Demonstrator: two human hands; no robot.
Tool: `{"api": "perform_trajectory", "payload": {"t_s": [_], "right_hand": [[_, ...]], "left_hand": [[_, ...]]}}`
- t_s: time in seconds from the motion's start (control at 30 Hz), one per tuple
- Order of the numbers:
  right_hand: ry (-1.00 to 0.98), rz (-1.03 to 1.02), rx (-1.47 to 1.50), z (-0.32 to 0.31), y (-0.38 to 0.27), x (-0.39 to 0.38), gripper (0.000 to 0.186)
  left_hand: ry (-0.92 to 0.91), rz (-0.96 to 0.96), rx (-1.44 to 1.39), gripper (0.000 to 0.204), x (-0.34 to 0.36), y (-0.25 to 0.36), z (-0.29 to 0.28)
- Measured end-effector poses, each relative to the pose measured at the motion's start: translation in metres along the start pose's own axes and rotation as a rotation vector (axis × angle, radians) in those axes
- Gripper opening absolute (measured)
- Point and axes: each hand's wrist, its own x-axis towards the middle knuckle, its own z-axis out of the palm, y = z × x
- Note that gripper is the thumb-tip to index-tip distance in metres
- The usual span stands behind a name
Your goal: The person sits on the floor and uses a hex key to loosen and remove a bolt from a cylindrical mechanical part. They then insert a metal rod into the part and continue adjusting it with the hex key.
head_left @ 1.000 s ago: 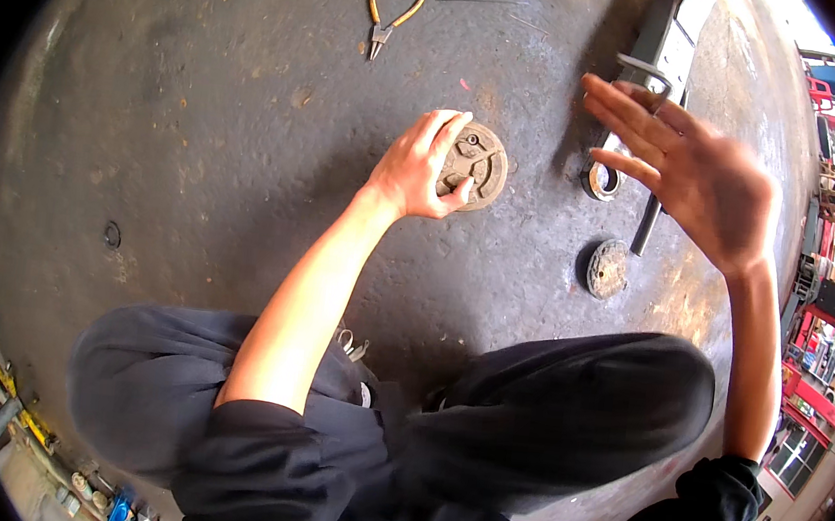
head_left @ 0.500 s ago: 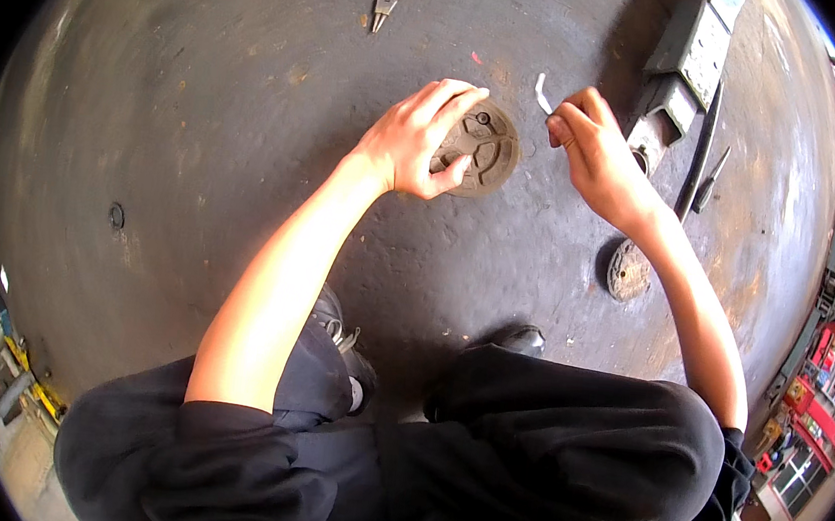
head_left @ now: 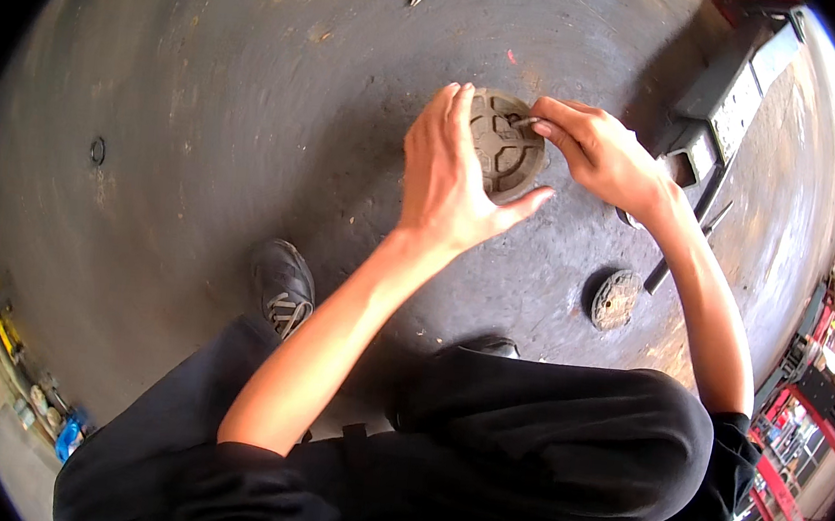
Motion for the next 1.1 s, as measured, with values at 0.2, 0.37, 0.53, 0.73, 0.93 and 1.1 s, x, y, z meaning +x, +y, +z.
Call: {"api": "perform_trajectory", "payload": {"t_s": [0.2,0.37,0.53,0.73,0.93,1.1], "right_hand": [[-0.129,-0.156,-0.185,-0.011,0.006,0.016,0.016],[-0.190,-0.297,-0.333,-0.018,0.016,0.017,0.016],[-0.211,-0.287,-0.364,-0.020,0.015,0.012,0.019],[-0.173,-0.228,-0.446,-0.009,0.016,0.007,0.023],[-0.112,-0.176,-0.385,0.000,0.013,-0.005,0.020],[-0.187,-0.108,-0.324,-0.006,0.008,-0.002,0.018]], "left_hand": [[0.026,0.021,0.021,0.109,0.003,-0.009,0.006],[-0.065,0.184,-0.074,0.103,0.015,-0.029,-0.002],[-0.147,0.285,-0.088,0.103,0.024,-0.038,-0.007],[-0.176,0.293,-0.068,0.102,0.026,-0.040,-0.008],[-0.168,0.285,-0.070,0.102,0.026,-0.039,-0.008],[-0.202,0.310,-0.070,0.102,0.030,-0.041,-0.008]]}}
